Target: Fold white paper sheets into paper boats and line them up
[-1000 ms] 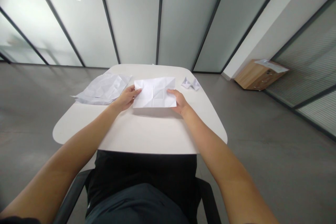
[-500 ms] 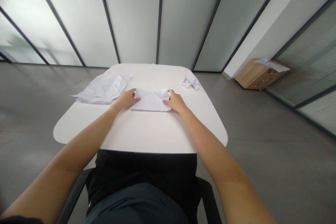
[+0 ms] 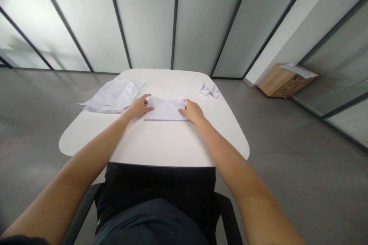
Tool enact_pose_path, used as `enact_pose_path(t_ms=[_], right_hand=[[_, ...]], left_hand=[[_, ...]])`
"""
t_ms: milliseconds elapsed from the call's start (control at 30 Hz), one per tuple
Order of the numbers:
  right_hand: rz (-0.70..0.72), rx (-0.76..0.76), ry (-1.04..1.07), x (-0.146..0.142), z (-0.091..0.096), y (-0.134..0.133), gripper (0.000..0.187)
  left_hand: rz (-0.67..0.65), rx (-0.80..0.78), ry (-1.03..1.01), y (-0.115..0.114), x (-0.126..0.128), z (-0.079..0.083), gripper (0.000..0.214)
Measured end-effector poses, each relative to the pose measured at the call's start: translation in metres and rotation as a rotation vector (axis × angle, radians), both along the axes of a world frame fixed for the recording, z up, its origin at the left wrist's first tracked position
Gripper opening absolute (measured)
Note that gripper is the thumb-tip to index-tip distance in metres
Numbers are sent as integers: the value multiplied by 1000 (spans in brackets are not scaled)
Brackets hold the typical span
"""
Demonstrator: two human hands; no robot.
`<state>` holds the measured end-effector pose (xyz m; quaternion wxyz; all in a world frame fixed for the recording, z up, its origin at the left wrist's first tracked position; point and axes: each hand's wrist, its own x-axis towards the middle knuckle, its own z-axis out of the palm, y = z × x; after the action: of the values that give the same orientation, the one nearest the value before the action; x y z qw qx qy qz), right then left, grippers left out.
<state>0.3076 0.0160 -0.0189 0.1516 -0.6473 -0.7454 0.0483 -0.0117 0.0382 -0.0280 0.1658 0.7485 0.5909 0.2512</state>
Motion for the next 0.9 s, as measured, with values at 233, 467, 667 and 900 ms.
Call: enact_pose_path(t_ms=[233, 467, 667, 900], right_hand=[[-10, -6, 6, -2, 0, -2, 40], [-6, -9, -13, -2, 0, -2, 29], [-4, -2, -23, -2, 0, -2, 28], [-8, -5, -30, -6, 2, -5, 27]], left_hand=[[-157, -23, -199, -4, 5, -2, 77], [-266, 5, -31, -19, 17, 13, 42], [-323, 77, 147, -23, 23, 16, 47], [-291, 165, 280, -25, 35, 10, 33]])
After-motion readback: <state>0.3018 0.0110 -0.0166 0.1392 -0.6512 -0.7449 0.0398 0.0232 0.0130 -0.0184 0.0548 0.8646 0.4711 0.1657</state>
